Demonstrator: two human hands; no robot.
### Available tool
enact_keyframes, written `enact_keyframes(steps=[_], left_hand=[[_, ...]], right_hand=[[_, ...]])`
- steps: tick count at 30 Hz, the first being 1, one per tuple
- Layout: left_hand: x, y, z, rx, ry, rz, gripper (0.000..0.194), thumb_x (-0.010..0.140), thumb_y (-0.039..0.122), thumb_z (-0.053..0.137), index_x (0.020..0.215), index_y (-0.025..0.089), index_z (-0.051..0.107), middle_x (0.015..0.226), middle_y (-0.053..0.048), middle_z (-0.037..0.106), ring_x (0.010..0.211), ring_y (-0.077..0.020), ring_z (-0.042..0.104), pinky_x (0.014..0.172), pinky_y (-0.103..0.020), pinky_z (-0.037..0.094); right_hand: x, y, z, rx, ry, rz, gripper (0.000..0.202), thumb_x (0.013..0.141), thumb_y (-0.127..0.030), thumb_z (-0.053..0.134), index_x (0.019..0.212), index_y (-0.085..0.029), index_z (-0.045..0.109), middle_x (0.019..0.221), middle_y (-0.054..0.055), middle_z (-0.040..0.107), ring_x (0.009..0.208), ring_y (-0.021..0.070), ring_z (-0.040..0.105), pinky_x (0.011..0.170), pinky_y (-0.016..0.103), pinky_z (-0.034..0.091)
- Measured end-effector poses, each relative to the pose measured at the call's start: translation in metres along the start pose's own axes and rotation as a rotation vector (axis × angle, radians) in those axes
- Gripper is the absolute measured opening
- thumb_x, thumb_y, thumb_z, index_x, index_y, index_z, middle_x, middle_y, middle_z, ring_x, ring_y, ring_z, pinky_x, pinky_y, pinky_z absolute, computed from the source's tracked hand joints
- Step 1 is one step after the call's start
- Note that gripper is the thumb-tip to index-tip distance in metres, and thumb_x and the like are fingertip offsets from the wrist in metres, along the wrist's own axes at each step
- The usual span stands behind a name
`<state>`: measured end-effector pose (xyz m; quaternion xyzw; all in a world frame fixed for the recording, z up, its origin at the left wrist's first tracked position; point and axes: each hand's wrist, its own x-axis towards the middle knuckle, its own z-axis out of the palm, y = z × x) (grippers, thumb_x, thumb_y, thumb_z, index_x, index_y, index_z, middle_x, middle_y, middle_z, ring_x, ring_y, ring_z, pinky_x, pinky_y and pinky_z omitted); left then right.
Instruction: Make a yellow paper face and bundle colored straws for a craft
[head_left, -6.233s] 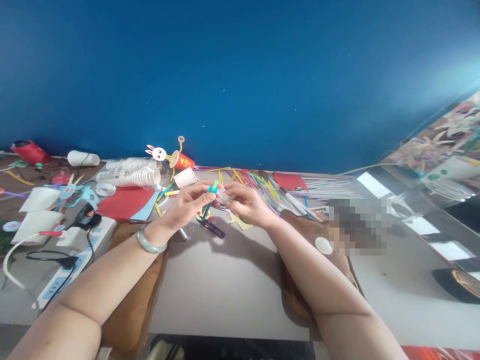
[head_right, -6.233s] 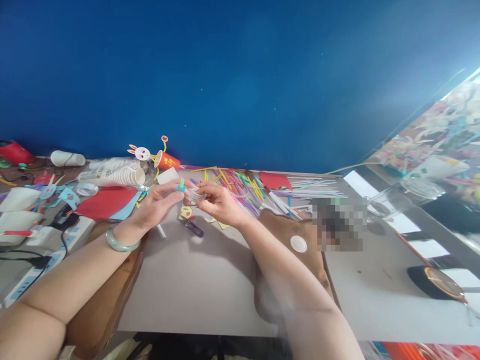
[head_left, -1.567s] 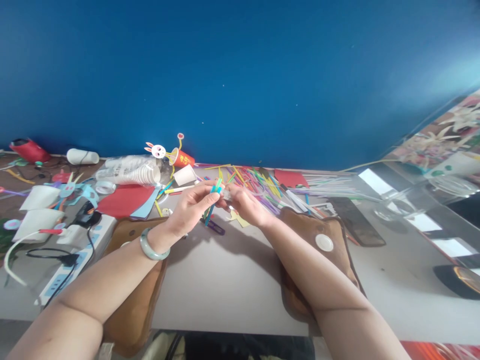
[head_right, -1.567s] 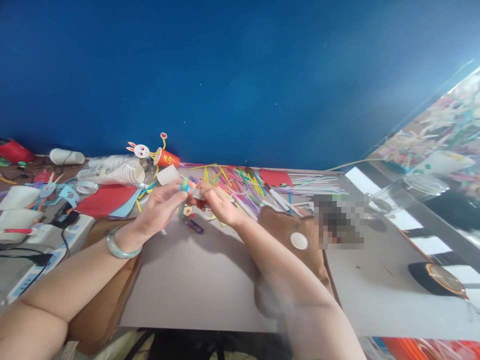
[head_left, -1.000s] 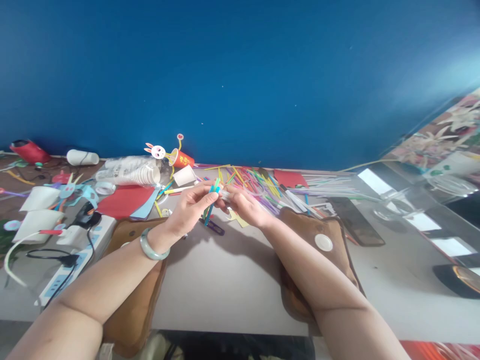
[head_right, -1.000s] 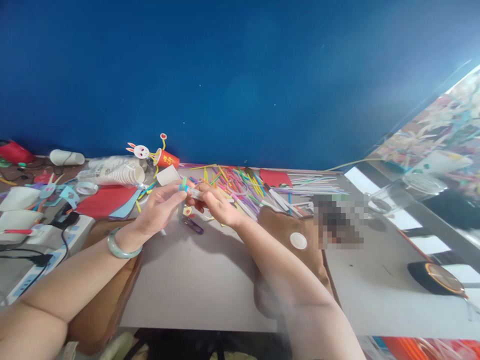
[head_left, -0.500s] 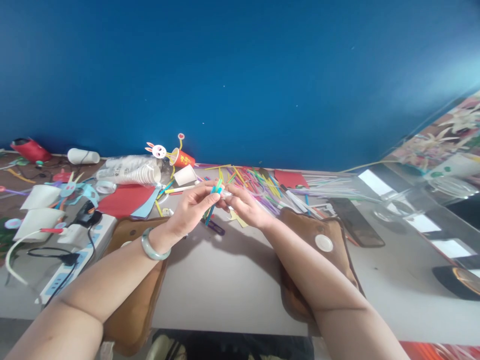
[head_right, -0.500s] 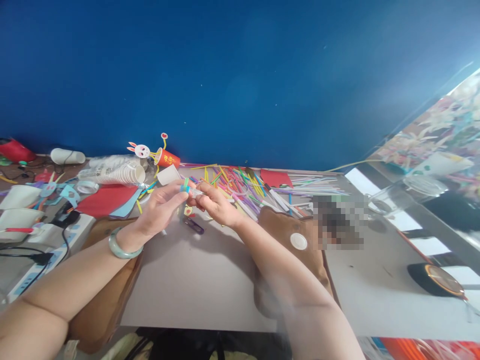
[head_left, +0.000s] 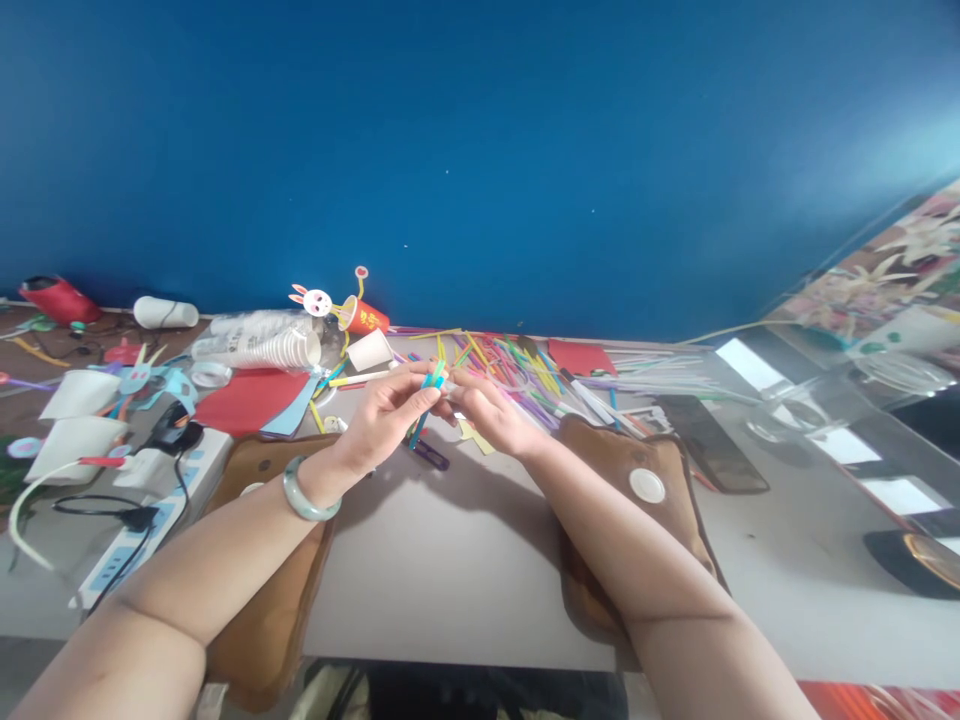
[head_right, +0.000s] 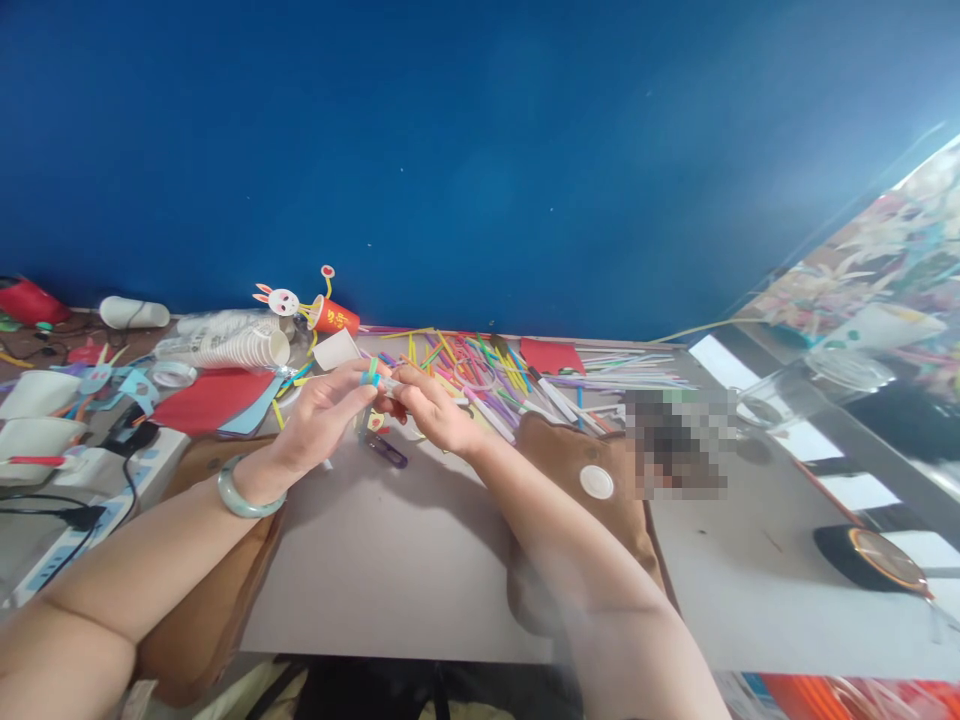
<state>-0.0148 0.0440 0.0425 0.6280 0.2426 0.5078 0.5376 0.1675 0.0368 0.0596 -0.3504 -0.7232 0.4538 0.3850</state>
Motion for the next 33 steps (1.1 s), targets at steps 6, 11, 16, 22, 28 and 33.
enact_keyframes(steps=[6, 11, 16, 22, 28, 33], left_hand=[[0.002, -0.001, -0.003, 0.038, 0.042, 0.017, 0.024, 0.09, 0.04, 0.068, 0.086, 0.019, 0.08, 0.099, -0.009, 0.071, 0.098, -0.0223, 0.068, 0.076, -0.03, 0.06], [0.002, 0.001, -0.006, 0.32, 0.166, 0.209, 0.02, 0.09, 0.037, 0.067, 0.088, 0.02, 0.079, 0.117, -0.01, 0.066, 0.107, -0.0223, 0.065, 0.087, -0.032, 0.058], [-0.001, -0.001, -0.01, 0.572, 0.171, 0.449, 0.015, 0.09, 0.03, 0.067, 0.099, 0.021, 0.075, 0.118, -0.011, 0.066, 0.112, -0.0248, 0.064, 0.1, -0.04, 0.053], [-0.006, -0.005, -0.013, 0.903, 0.027, 0.723, 0.022, 0.095, 0.019, 0.057, 0.113, 0.018, 0.07, 0.124, -0.015, 0.066, 0.12, -0.026, 0.064, 0.103, -0.038, 0.053], [-0.008, -0.005, -0.014, 1.172, -0.003, 0.92, 0.027, 0.096, 0.013, 0.053, 0.121, 0.012, 0.063, 0.125, -0.018, 0.066, 0.119, -0.0266, 0.066, 0.103, -0.039, 0.055], [-0.006, -0.005, -0.013, 1.228, -0.008, 0.959, 0.027, 0.096, 0.01, 0.052, 0.122, 0.011, 0.061, 0.124, -0.018, 0.066, 0.118, -0.0259, 0.066, 0.103, -0.036, 0.055]], right_hand=[[0.0, 0.016, 0.0, 0.192, 0.0, 0.018, 0.017, 0.093, -0.027, 0.044, 0.096, -0.018, 0.058, 0.09, 0.004, 0.059, 0.082, 0.0176, 0.06, 0.082, 0.038, 0.052], [0.005, 0.023, 0.005, 0.214, 0.278, -0.043, 0.047, 0.084, -0.036, 0.069, 0.125, -0.023, 0.05, 0.127, 0.01, 0.059, 0.108, 0.0214, 0.061, 0.094, 0.041, 0.052], [0.007, 0.02, 0.006, 0.121, 0.539, -0.03, 0.039, 0.076, -0.047, 0.08, 0.098, -0.02, 0.063, 0.099, 0.007, 0.069, 0.09, 0.0192, 0.064, 0.085, 0.037, 0.055], [0.004, 0.009, 0.012, 0.055, 0.552, 0.024, 0.033, 0.076, -0.049, 0.078, 0.085, -0.018, 0.073, 0.078, 0.005, 0.073, 0.073, 0.0189, 0.066, 0.067, 0.033, 0.055], [0.002, 0.004, 0.014, 0.024, 0.552, -0.019, 0.024, 0.077, -0.042, 0.078, 0.084, -0.019, 0.078, 0.083, 0.005, 0.078, 0.078, 0.0204, 0.07, 0.076, 0.033, 0.056], [0.001, 0.001, 0.015, -0.036, 0.574, -0.007, 0.019, 0.08, -0.038, 0.076, 0.079, -0.019, 0.078, 0.077, 0.004, 0.077, 0.074, 0.0196, 0.069, 0.072, 0.031, 0.054]])
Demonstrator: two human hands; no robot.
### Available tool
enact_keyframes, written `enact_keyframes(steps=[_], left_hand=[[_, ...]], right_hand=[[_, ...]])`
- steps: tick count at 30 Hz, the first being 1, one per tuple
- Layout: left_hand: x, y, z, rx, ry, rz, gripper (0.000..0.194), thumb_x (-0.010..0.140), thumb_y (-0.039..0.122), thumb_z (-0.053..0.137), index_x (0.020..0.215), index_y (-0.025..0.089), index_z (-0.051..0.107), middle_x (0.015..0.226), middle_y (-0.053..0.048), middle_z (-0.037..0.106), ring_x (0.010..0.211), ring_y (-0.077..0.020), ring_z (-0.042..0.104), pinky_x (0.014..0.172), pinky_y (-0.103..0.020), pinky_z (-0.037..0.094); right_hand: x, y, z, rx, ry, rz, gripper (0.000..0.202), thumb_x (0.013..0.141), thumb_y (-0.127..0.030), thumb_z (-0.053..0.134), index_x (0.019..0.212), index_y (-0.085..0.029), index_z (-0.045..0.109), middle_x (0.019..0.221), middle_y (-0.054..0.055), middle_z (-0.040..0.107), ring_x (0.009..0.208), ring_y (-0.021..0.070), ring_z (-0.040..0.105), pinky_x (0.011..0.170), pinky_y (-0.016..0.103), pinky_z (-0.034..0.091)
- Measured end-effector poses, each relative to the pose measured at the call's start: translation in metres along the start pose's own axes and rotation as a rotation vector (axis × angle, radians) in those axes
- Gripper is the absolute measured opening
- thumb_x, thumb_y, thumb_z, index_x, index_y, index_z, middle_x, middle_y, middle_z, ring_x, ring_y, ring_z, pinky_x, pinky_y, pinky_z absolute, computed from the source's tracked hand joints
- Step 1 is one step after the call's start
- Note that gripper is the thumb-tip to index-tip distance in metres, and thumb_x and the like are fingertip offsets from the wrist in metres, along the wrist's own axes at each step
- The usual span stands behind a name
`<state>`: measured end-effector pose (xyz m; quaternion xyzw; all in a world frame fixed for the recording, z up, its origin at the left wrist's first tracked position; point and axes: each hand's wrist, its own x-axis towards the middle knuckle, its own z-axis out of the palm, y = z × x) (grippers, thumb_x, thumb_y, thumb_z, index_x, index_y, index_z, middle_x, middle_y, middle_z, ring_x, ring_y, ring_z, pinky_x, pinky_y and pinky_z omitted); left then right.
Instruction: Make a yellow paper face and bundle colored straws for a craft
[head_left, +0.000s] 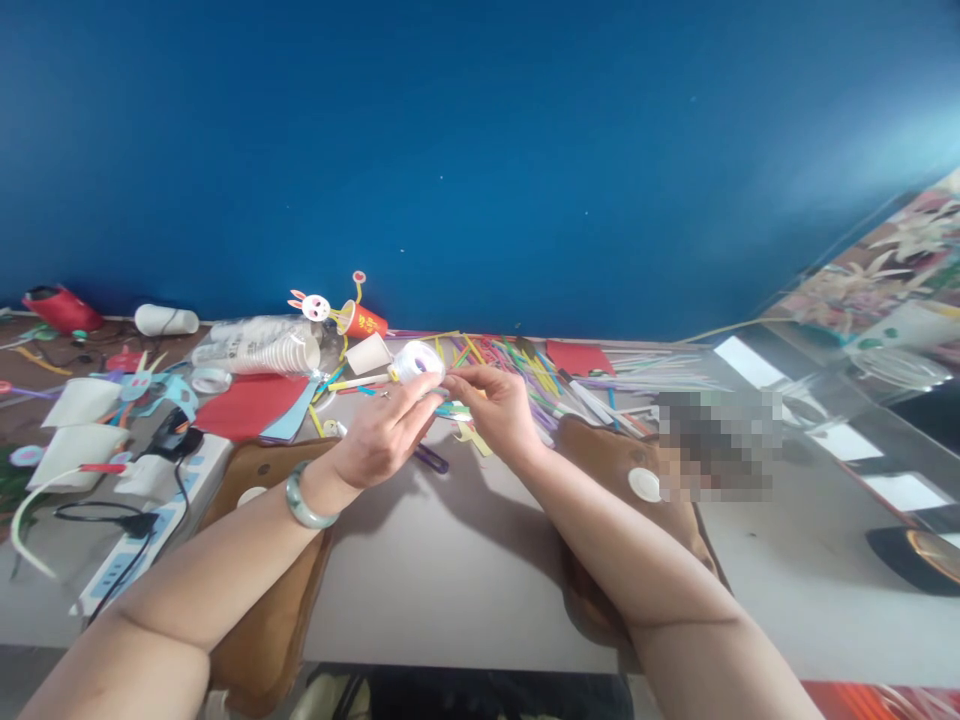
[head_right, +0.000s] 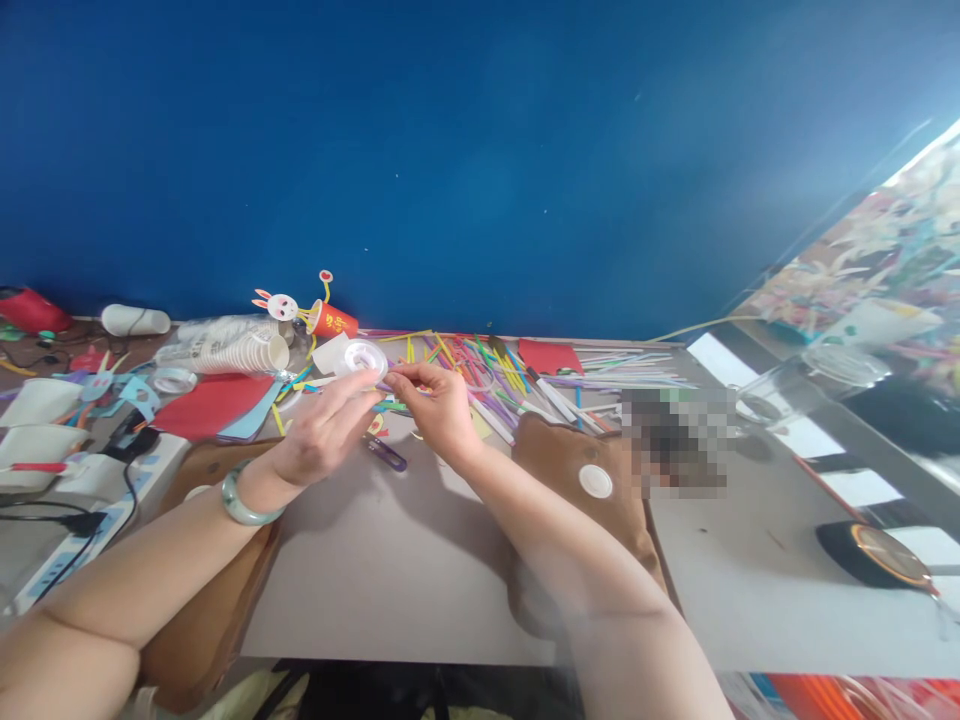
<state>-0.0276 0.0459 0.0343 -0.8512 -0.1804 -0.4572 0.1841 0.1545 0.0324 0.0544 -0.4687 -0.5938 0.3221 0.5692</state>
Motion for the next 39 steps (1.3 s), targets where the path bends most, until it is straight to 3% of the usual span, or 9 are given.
enact_keyframes(steps=[8, 13, 20, 24, 27, 32, 39], left_hand=[[-0.001, 0.003, 0.0, -0.108, -0.055, -0.034, 0.028, 0.097, 0.011, 0.051, 0.123, 0.013, 0.06, 0.131, -0.017, 0.063, 0.118, -0.0239, 0.066, 0.104, -0.035, 0.055], [0.001, 0.006, 0.0, -0.233, -0.032, -0.106, 0.026, 0.096, 0.011, 0.052, 0.121, 0.014, 0.061, 0.13, -0.018, 0.062, 0.124, -0.0254, 0.062, 0.105, -0.039, 0.055], [0.009, 0.007, 0.001, -0.463, 0.075, -0.429, 0.012, 0.095, 0.02, 0.06, 0.1, 0.016, 0.069, 0.117, -0.012, 0.067, 0.111, -0.0214, 0.067, 0.099, -0.038, 0.057], [0.009, 0.006, 0.003, -0.617, 0.111, -0.659, 0.014, 0.094, 0.028, 0.063, 0.094, 0.018, 0.073, 0.114, -0.01, 0.068, 0.109, -0.0217, 0.068, 0.091, -0.035, 0.06], [0.008, 0.005, 0.004, -0.693, 0.107, -0.755, 0.017, 0.093, 0.032, 0.065, 0.093, 0.019, 0.075, 0.115, -0.01, 0.068, 0.106, -0.0216, 0.069, 0.081, -0.032, 0.063], [0.008, 0.005, 0.004, -0.675, 0.102, -0.779, 0.019, 0.093, 0.035, 0.064, 0.092, 0.02, 0.076, 0.116, -0.01, 0.068, 0.093, -0.0181, 0.07, 0.07, -0.027, 0.062], [0.008, 0.003, 0.004, -0.54, 0.088, -0.706, 0.02, 0.093, 0.036, 0.063, 0.093, 0.019, 0.074, 0.117, -0.01, 0.068, 0.099, -0.0204, 0.069, 0.077, -0.032, 0.063]], right_hand=[[0.0, -0.007, 0.0, -0.073, 0.009, -0.036, 0.014, 0.079, -0.029, 0.069, 0.07, -0.019, 0.069, 0.067, 0.0, 0.069, 0.065, 0.0149, 0.062, 0.066, 0.027, 0.049], [0.0, -0.006, 0.001, -0.098, 0.038, -0.047, 0.011, 0.077, -0.022, 0.063, 0.066, -0.02, 0.064, 0.066, -0.001, 0.067, 0.066, 0.0141, 0.06, 0.069, 0.027, 0.048], [0.004, -0.002, 0.0, 0.018, 0.001, 0.077, 0.01, 0.073, -0.025, 0.062, 0.064, -0.02, 0.063, 0.062, -0.001, 0.065, 0.061, 0.0134, 0.057, 0.063, 0.027, 0.047], [0.006, -0.001, -0.002, 0.096, -0.032, 0.166, 0.011, 0.071, -0.026, 0.066, 0.064, -0.019, 0.062, 0.064, 0.0, 0.066, 0.063, 0.0138, 0.059, 0.064, 0.028, 0.048], [0.007, 0.001, -0.002, 0.122, -0.043, 0.203, 0.013, 0.071, -0.028, 0.068, 0.063, -0.02, 0.062, 0.065, 0.0, 0.067, 0.064, 0.0139, 0.059, 0.065, 0.027, 0.049], [0.008, 0.001, -0.002, 0.106, -0.072, 0.217, 0.022, 0.075, -0.038, 0.071, 0.064, -0.019, 0.065, 0.069, 0.002, 0.07, 0.063, 0.013, 0.058, 0.062, 0.026, 0.049], [0.007, -0.001, -0.002, 0.095, -0.079, 0.176, 0.025, 0.082, -0.039, 0.064, 0.071, -0.018, 0.071, 0.072, 0.004, 0.071, 0.068, 0.0145, 0.061, 0.067, 0.027, 0.051]])
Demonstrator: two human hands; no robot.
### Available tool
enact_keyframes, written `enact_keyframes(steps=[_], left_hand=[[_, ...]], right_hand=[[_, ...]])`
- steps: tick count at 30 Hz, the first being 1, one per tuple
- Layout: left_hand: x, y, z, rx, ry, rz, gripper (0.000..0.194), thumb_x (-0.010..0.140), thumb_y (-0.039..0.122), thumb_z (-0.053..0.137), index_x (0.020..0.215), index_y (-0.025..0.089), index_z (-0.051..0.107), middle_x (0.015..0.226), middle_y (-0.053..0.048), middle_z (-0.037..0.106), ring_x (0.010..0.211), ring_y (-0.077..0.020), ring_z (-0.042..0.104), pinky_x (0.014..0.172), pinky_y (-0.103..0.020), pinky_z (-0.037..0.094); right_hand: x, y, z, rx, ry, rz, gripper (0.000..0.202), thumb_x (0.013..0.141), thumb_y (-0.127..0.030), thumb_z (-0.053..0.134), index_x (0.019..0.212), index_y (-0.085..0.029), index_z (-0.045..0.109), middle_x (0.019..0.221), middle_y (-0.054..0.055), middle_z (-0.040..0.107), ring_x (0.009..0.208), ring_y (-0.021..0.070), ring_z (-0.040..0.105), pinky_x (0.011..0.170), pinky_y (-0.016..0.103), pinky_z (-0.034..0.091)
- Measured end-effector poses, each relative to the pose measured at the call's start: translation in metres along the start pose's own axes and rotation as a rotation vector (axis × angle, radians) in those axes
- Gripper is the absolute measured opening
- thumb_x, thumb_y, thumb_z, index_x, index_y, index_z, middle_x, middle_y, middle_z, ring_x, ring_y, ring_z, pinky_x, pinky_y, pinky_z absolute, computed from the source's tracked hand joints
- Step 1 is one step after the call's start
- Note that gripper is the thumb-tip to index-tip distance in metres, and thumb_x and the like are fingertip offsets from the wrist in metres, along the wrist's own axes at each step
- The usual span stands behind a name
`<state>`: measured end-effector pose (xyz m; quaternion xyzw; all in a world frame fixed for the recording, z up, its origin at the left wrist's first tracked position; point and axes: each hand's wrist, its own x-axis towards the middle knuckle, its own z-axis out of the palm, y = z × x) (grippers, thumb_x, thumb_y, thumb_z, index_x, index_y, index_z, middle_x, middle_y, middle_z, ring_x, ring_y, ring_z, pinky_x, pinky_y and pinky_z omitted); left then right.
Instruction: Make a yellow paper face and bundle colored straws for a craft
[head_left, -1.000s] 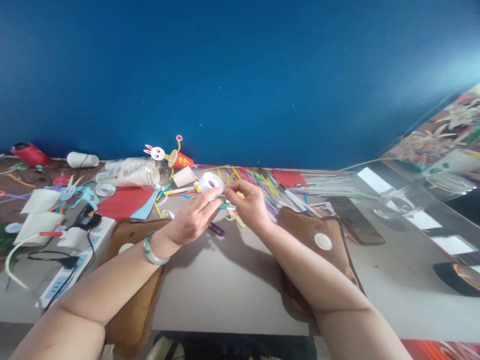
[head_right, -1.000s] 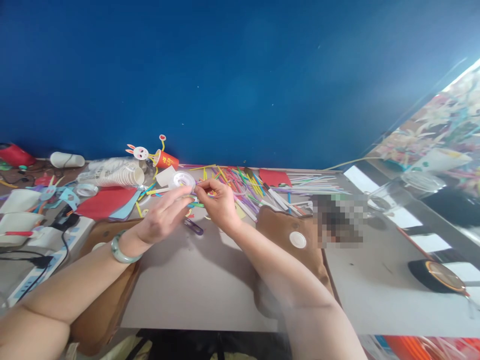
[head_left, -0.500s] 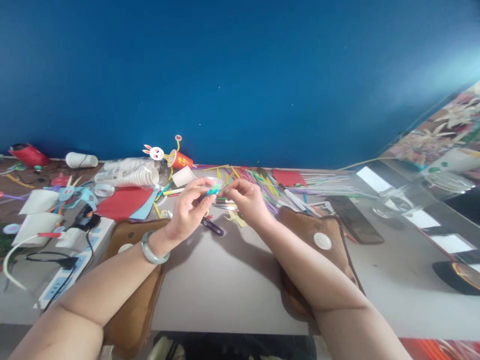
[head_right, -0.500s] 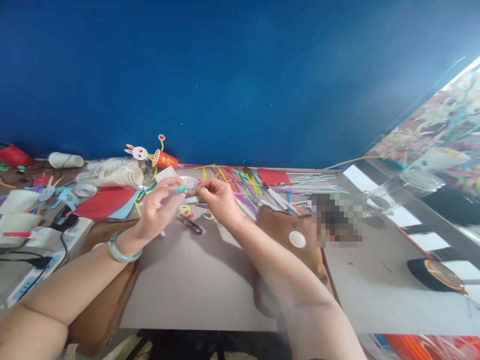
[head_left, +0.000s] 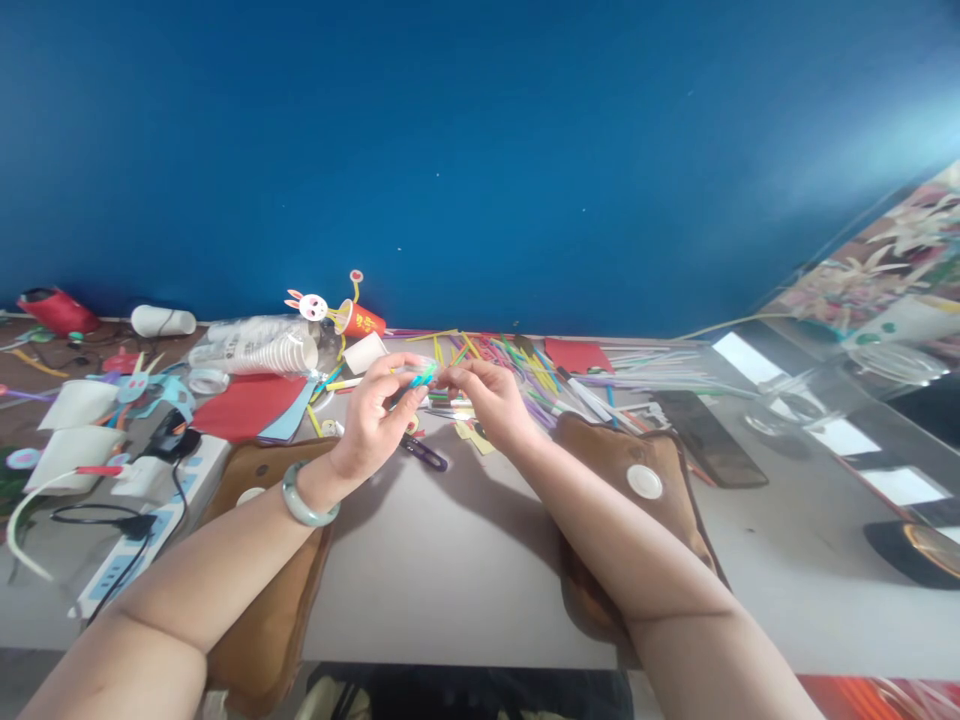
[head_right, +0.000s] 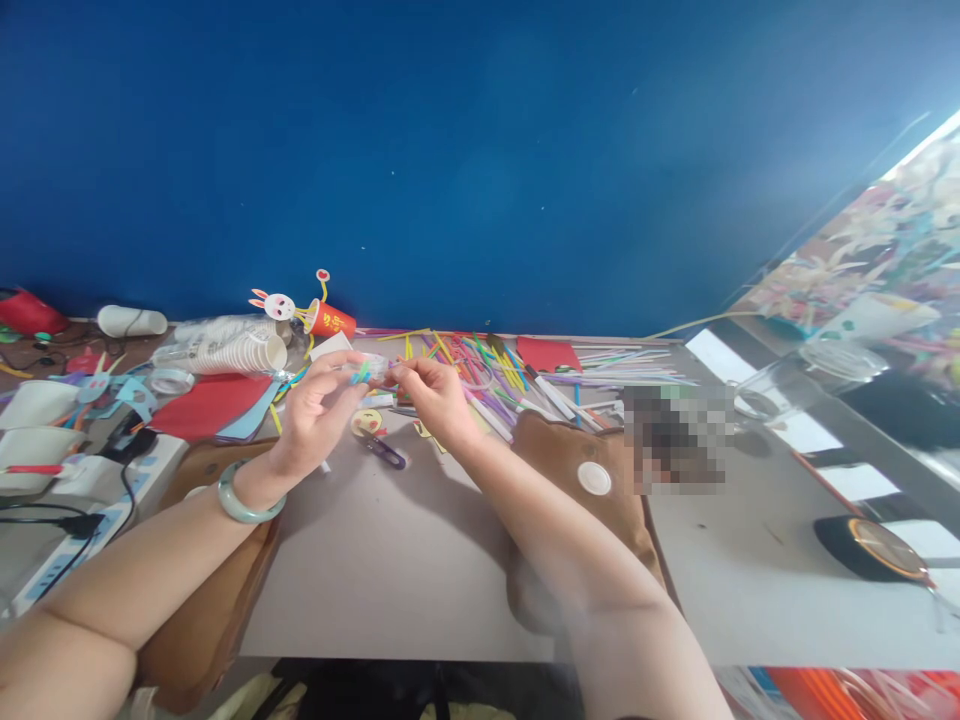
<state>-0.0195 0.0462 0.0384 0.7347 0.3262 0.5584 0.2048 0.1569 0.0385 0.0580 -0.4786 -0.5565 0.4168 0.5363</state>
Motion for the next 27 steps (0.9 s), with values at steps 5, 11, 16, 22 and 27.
enact_keyframes(steps=[5, 11, 16, 22, 27], left_hand=[[-0.002, -0.001, 0.0, -0.003, -0.013, 0.023, 0.018, 0.094, 0.032, 0.062, 0.096, 0.018, 0.073, 0.119, -0.011, 0.067, 0.102, -0.0207, 0.069, 0.083, -0.033, 0.061], [-0.004, -0.002, 0.003, -0.03, -0.025, 0.056, 0.017, 0.095, 0.03, 0.062, 0.1, 0.018, 0.073, 0.119, -0.011, 0.067, 0.109, -0.0211, 0.067, 0.087, -0.033, 0.06], [-0.003, 0.001, 0.002, -0.135, -0.028, -0.079, 0.018, 0.093, 0.033, 0.065, 0.095, 0.018, 0.074, 0.119, -0.01, 0.067, 0.105, -0.0209, 0.068, 0.083, -0.031, 0.061], [0.007, -0.004, 0.001, -0.415, -0.003, -0.298, 0.025, 0.086, 0.041, 0.072, 0.088, 0.016, 0.076, 0.118, -0.01, 0.067, 0.088, -0.0177, 0.071, 0.082, -0.033, 0.061], [0.017, -0.012, 0.0, -0.782, 0.01, -0.581, 0.026, 0.082, 0.041, 0.077, 0.094, 0.018, 0.074, 0.089, -0.004, 0.072, 0.082, -0.0187, 0.072, 0.074, -0.033, 0.061]], right_hand=[[0.001, 0.005, 0.001, 0.015, 0.011, -0.019, 0.036, 0.073, -0.053, 0.077, 0.07, -0.018, 0.065, 0.067, 0.002, 0.068, 0.062, 0.0133, 0.057, 0.06, 0.026, 0.047], [0.003, 0.012, 0.002, 0.096, -0.009, -0.008, 0.047, 0.064, -0.061, 0.083, 0.074, -0.02, 0.063, 0.069, 0.001, 0.067, 0.063, 0.0133, 0.058, 0.061, 0.027, 0.048], [0.002, 0.011, -0.001, 0.141, -0.076, 0.026, 0.041, 0.069, -0.056, 0.081, 0.075, -0.02, 0.062, 0.071, -0.001, 0.065, 0.066, 0.0122, 0.056, 0.065, 0.027, 0.048], [0.009, 0.008, -0.011, 0.178, -0.149, 0.051, 0.038, 0.071, -0.052, 0.08, 0.071, -0.019, 0.06, 0.066, -0.003, 0.06, 0.065, 0.0118, 0.053, 0.068, 0.027, 0.045], [0.017, 0.004, -0.025, 0.29, -0.173, 0.105, 0.037, 0.067, -0.05, 0.082, 0.07, -0.021, 0.06, 0.078, 0.002, 0.068, 0.07, 0.0138, 0.057, 0.072, 0.03, 0.047]])
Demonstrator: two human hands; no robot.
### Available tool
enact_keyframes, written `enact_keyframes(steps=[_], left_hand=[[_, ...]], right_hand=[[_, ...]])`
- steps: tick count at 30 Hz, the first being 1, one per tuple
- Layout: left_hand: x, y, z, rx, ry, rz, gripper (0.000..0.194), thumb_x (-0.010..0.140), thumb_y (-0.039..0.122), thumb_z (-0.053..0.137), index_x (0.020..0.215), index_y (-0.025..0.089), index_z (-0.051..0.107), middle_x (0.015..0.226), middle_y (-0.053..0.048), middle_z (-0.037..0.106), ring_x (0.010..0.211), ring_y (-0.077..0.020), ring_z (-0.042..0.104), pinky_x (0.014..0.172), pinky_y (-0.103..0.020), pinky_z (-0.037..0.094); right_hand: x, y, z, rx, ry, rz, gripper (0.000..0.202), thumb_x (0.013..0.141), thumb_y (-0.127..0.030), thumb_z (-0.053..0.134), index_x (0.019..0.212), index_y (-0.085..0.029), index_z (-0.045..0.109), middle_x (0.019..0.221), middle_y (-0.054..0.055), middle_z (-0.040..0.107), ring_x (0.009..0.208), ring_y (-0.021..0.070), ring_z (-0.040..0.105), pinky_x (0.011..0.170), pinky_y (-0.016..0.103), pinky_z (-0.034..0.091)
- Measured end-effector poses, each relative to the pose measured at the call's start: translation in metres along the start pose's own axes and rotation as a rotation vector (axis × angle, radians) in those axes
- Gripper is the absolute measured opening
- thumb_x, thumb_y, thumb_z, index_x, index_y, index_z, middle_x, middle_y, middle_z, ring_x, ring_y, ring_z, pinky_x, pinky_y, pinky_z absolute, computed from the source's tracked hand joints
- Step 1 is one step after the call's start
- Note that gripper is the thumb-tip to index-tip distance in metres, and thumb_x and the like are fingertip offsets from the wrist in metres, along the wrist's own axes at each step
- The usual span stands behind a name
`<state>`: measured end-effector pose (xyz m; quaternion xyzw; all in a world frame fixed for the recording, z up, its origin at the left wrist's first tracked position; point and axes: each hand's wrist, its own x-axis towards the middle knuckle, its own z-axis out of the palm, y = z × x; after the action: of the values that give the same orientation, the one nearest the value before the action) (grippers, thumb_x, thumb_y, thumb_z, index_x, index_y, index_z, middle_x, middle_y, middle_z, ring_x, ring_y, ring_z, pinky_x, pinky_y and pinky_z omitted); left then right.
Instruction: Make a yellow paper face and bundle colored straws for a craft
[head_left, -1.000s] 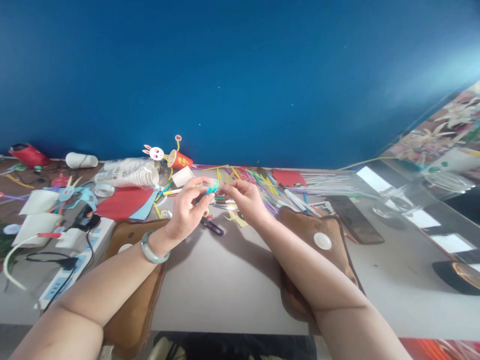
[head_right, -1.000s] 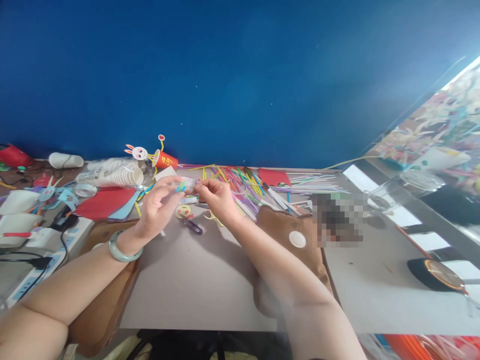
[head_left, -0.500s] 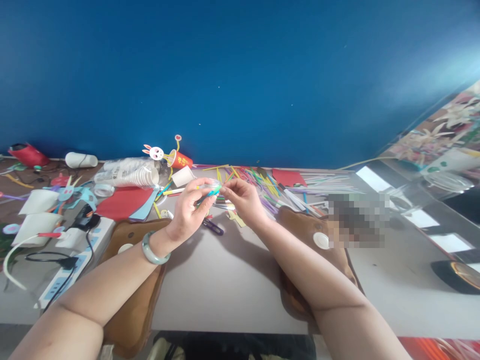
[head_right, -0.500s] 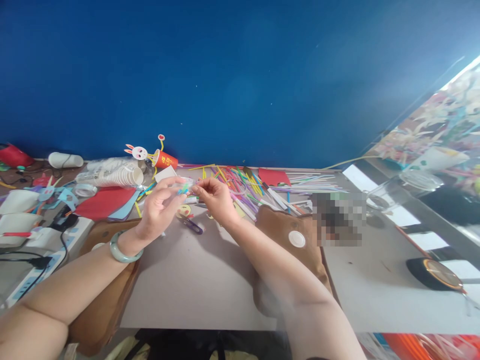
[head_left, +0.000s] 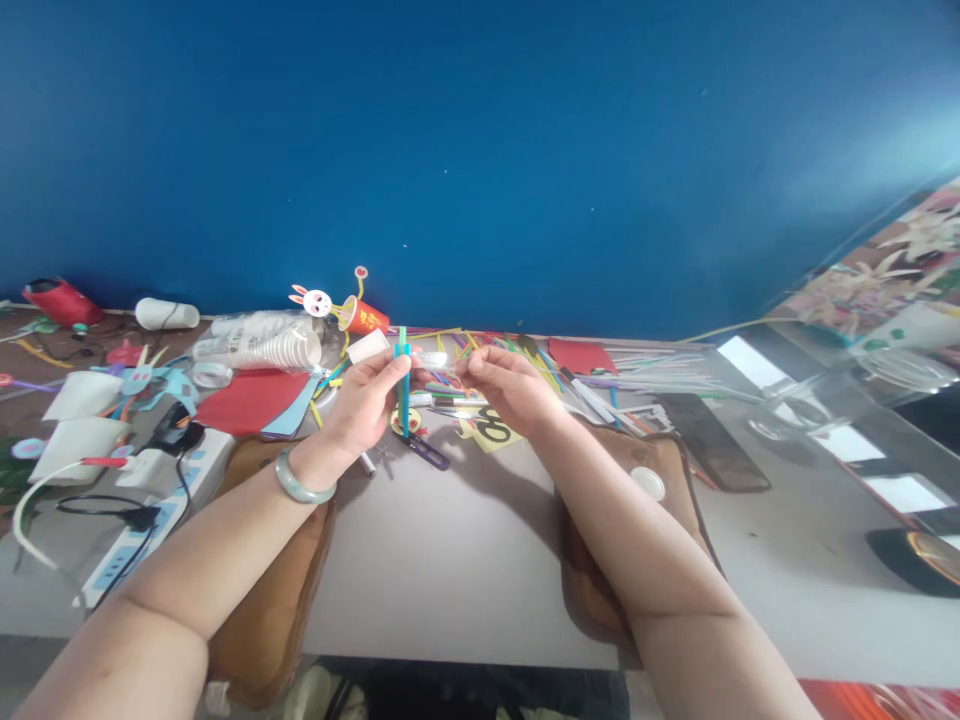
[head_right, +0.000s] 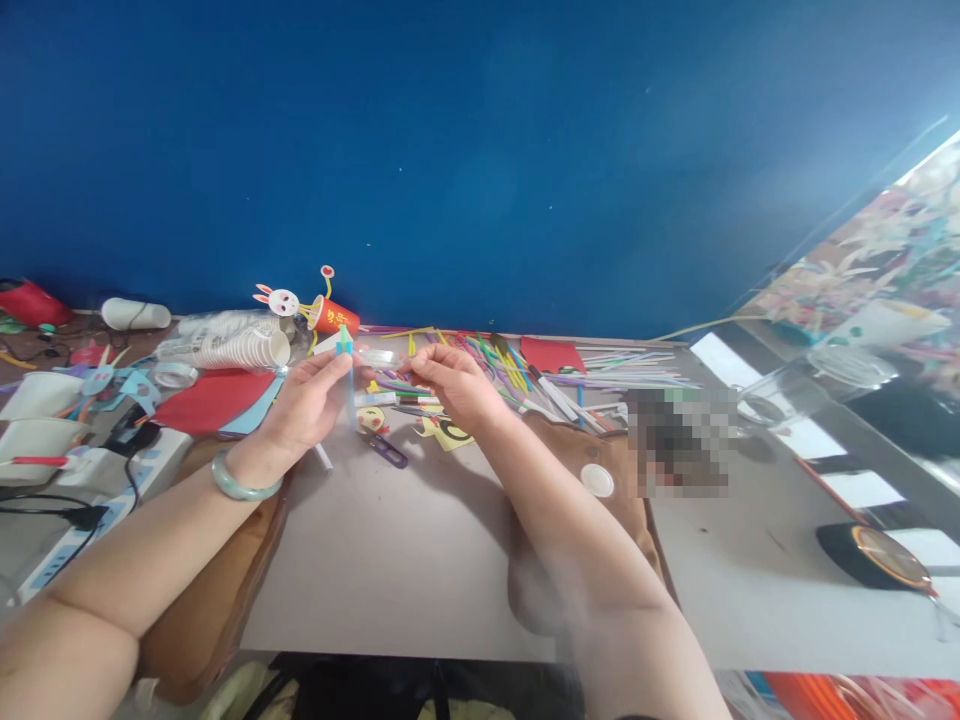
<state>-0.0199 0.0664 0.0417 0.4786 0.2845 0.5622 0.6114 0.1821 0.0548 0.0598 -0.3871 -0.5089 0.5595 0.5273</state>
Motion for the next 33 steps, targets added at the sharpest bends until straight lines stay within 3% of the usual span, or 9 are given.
enact_keyframes(steps=[5, 9, 14, 20, 26, 33], left_hand=[[0.003, 0.0, -0.002, -0.162, -0.011, -0.163, 0.025, 0.075, 0.036, 0.082, 0.086, 0.017, 0.071, 0.087, -0.005, 0.073, 0.08, -0.0207, 0.073, 0.065, -0.032, 0.06], [0.003, -0.001, 0.0, -0.181, -0.044, -0.241, 0.026, 0.073, 0.036, 0.082, 0.084, 0.015, 0.07, 0.082, -0.004, 0.071, 0.081, -0.021, 0.074, 0.074, -0.035, 0.061], [0.002, -0.002, 0.001, -0.16, -0.071, -0.304, 0.028, 0.071, 0.035, 0.084, 0.084, 0.014, 0.072, 0.08, -0.006, 0.073, 0.077, -0.0212, 0.073, 0.072, -0.034, 0.06], [-0.003, -0.004, 0.002, 0.035, -0.134, -0.225, 0.027, 0.076, 0.038, 0.081, 0.091, 0.016, 0.077, 0.077, -0.005, 0.072, 0.066, -0.0144, 0.066, 0.058, -0.024, 0.051], [-0.008, -0.003, 0.005, 0.035, -0.204, -0.238, 0.029, 0.077, 0.04, 0.081, 0.093, 0.016, 0.078, 0.083, -0.006, 0.073, 0.068, -0.0149, 0.066, 0.059, -0.025, 0.05], [-0.008, -0.003, 0.004, 0.054, -0.235, -0.222, 0.03, 0.079, 0.041, 0.079, 0.1, 0.019, 0.078, 0.083, -0.005, 0.072, 0.07, -0.0156, 0.066, 0.059, -0.026, 0.05]], right_hand=[[-0.002, -0.008, -0.003, 0.017, 0.01, 0.011, 0.035, 0.064, -0.045, 0.083, 0.068, -0.021, 0.059, 0.094, 0.004, 0.07, 0.062, 0.0109, 0.051, 0.06, 0.029, 0.044], [-0.004, -0.012, -0.002, 0.021, -0.064, 0.003, 0.034, 0.065, -0.044, 0.082, 0.068, -0.02, 0.059, 0.115, 0.006, 0.069, 0.063, 0.0096, 0.052, 0.061, 0.029, 0.045], [-0.004, -0.01, -0.005, -0.004, -0.126, -0.014, 0.032, 0.07, -0.043, 0.081, 0.069, -0.019, 0.06, 0.109, 0.005, 0.071, 0.059, 0.0079, 0.049, 0.064, 0.028, 0.045], [-0.003, 0.0, -0.004, -0.098, -0.079, -0.015, 0.031, 0.068, -0.042, 0.085, 0.072, -0.018, 0.065, 0.104, 0.006, 0.072, 0.081, 0.0151, 0.065, 0.072, 0.028, 0.049], [-0.002, 0.005, 0.001, -0.141, -0.018, -0.093, 0.036, 0.066, -0.049, 0.086, 0.07, -0.02, 0.066, 0.096, 0.004, 0.069, 0.085, 0.0181, 0.067, 0.08, 0.033, 0.053], [-0.003, 0.006, 0.004, -0.096, -0.001, -0.121, 0.033, 0.069, -0.048, 0.086, 0.07, -0.021, 0.067, 0.107, 0.006, 0.069, 0.097, 0.0203, 0.067, 0.089, 0.037, 0.052]])
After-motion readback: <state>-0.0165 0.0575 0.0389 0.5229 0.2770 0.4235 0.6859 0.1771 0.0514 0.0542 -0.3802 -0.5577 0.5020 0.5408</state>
